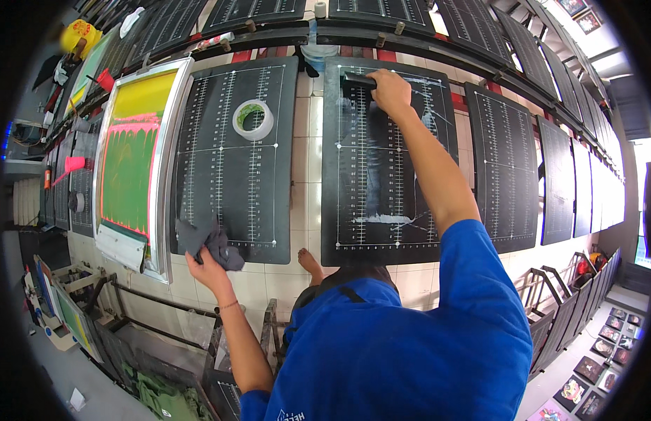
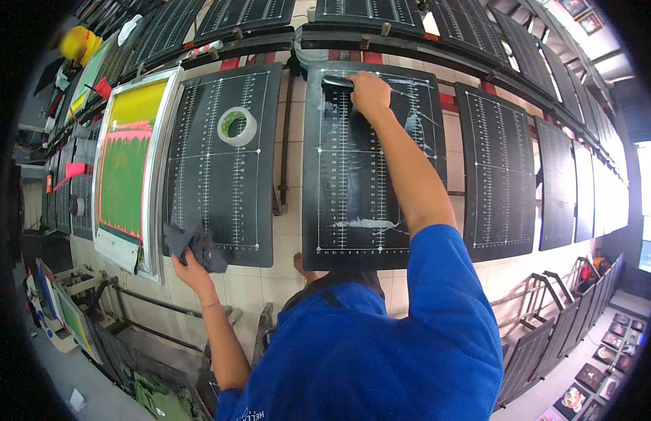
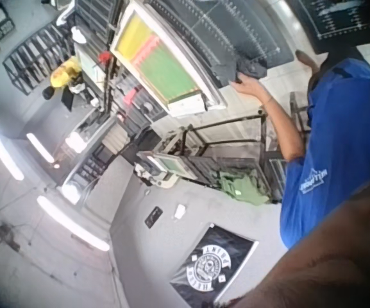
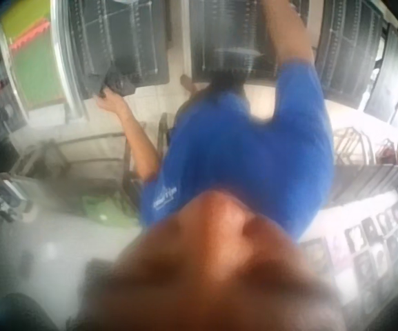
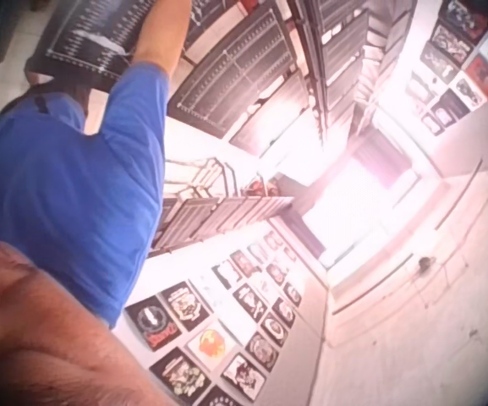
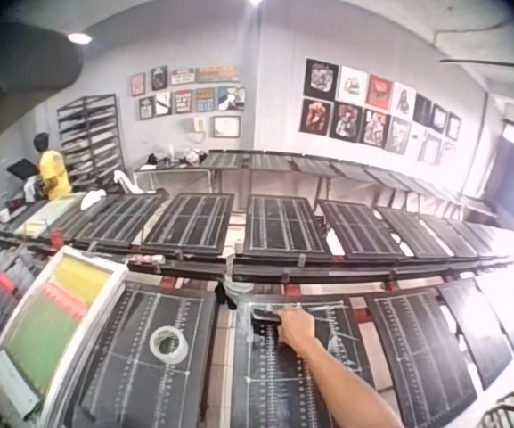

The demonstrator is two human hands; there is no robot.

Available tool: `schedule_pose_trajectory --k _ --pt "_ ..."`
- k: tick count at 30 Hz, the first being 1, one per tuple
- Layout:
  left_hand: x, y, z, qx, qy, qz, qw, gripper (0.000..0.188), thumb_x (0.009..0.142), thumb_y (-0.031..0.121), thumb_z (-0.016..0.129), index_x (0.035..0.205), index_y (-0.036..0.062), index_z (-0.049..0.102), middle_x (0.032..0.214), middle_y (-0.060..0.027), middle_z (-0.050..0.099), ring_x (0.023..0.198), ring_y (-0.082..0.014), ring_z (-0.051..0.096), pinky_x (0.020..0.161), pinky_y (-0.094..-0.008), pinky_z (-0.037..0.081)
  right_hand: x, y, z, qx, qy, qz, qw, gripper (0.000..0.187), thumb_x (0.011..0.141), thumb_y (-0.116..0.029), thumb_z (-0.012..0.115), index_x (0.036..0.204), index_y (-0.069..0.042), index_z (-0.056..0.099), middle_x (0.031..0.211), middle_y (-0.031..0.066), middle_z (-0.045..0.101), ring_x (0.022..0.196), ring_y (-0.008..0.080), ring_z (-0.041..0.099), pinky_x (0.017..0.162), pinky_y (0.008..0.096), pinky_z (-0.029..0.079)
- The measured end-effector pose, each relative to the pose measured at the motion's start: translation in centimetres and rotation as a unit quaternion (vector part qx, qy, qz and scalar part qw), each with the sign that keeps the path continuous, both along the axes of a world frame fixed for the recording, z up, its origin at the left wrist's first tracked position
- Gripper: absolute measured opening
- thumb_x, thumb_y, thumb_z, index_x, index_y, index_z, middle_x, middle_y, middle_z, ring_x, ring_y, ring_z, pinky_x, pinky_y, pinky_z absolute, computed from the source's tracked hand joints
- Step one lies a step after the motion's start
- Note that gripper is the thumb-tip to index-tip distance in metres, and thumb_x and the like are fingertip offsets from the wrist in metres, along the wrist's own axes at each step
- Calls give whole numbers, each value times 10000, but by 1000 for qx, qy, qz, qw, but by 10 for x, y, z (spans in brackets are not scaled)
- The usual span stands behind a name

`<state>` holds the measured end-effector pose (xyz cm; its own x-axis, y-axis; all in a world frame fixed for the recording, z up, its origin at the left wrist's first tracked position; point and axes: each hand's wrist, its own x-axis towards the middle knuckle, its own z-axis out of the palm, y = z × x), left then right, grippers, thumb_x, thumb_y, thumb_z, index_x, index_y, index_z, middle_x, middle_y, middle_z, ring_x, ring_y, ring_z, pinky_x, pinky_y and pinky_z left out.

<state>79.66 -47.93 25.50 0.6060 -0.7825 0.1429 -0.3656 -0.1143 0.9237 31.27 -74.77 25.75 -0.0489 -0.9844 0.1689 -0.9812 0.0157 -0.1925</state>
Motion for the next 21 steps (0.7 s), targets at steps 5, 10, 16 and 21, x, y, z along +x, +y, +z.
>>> schedule_pose_trajectory --k 5,10,16,21 --pt "3 -1 -43 183 -244 -194 932 338 915 103 611 1204 -69 586 1201 -241 611 1159 -419 531 1030 -476 391 43 71 -9 -11 5 32 999 362 767 -37 655 1104 -158 712 1101 53 650 1031 273 633 861 406 555" --pt "-6 12 -55 151 -240 -159 946 445 912 119 638 1309 -46 524 1324 -228 551 1225 -408 492 1052 -469 378 79 246 -8 -24 -34 115 993 517 668 -1 707 1173 -104 663 1176 39 633 1073 260 608 877 384 532" --pt "-1 14 -35 37 -311 -129 941 425 921 101 625 1313 -30 525 1340 -217 544 1250 -368 497 1063 -464 384 23 349 18 71 -5 27 997 571 640 -8 720 1197 -125 668 1175 55 664 1102 256 630 920 395 518" --pt "-53 -17 88 -73 9 -285 956 314 931 87 618 1224 -21 586 1161 -157 662 1064 -258 639 952 -376 488 13 361 20 43 5 -189 981 480 698 1 689 1163 -118 676 1192 67 660 1131 275 614 930 404 516"
